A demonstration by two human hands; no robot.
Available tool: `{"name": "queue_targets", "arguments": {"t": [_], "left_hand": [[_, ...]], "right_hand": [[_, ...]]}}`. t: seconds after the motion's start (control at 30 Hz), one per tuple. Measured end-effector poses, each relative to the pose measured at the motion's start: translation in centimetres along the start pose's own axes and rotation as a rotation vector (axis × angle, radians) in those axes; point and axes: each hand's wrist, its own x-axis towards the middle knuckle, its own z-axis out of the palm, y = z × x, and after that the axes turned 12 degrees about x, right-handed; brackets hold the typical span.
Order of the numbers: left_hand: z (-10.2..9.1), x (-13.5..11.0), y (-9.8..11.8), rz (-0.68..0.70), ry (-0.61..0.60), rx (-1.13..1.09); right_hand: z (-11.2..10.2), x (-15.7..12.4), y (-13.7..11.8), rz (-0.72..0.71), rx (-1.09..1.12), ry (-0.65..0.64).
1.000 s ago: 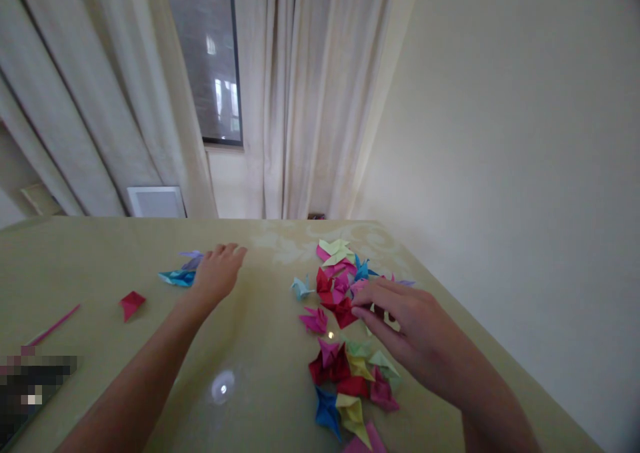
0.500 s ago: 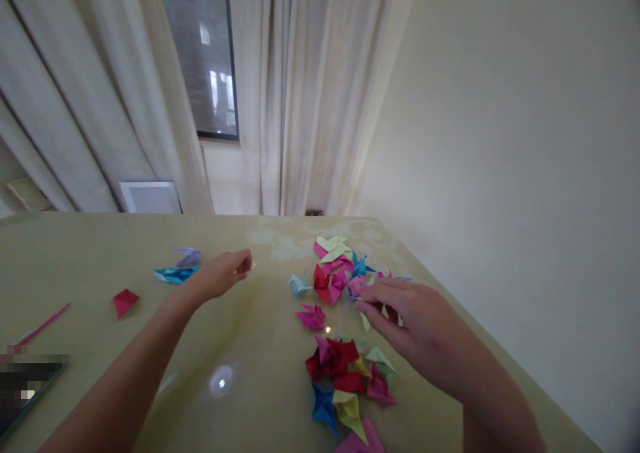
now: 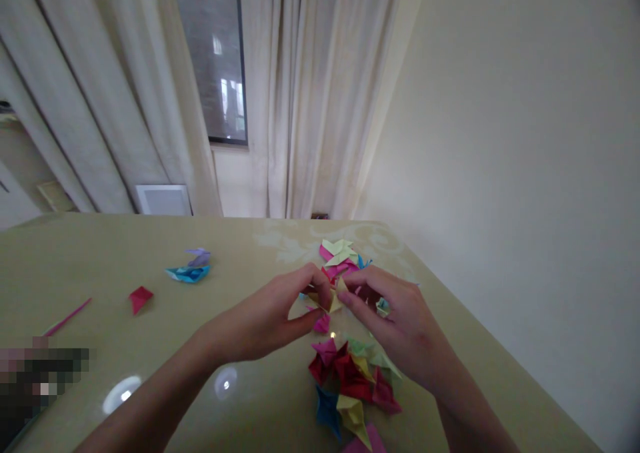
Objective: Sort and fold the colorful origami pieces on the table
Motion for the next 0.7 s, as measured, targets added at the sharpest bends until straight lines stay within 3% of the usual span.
{"name": "queue_targets", "arguments": {"t": [0.1,0.2,0.27,0.37,0.43,0.53,0.7], "left_hand": [[-0.3,0.5,-1.4,-0.015,0.019,0.029],[-2.0,0.3,-5.9,-0.164,0.161,0.308],[-3.8,-0.8,-9.7,-0.397,0.176,0.723],[-6.5,-3.7,-14.7,-0.828,-0.042,1.170],[-7.7,-5.6,-16.7,-0.970,-0.142,1.203],[-8.3,-7.3,-18.2,-1.021,-0.189,1.137],[-7.7,-6.1,-18.1,-1.015,-0.216,1.018]], "right_hand": [[-0.4,-0.1,-0.2,-0.002,-0.014,0.000],[-1.6,-0.3,-0.3,0.027,-0.071,-0.040],[-2.5,-0.6,-0.3,0.071,-0.129,-0.082],[-3.6,-0.9,-0.2,0.137,-0.209,-0.172],[-4.0,-1.0,-0.3,0.160,-0.243,-0.230],[-4.1,-0.9,-0.5,0.176,-0.278,-0.283],[-4.1,-0.8,-0.7,0.212,-0.378,-0.295]]}}
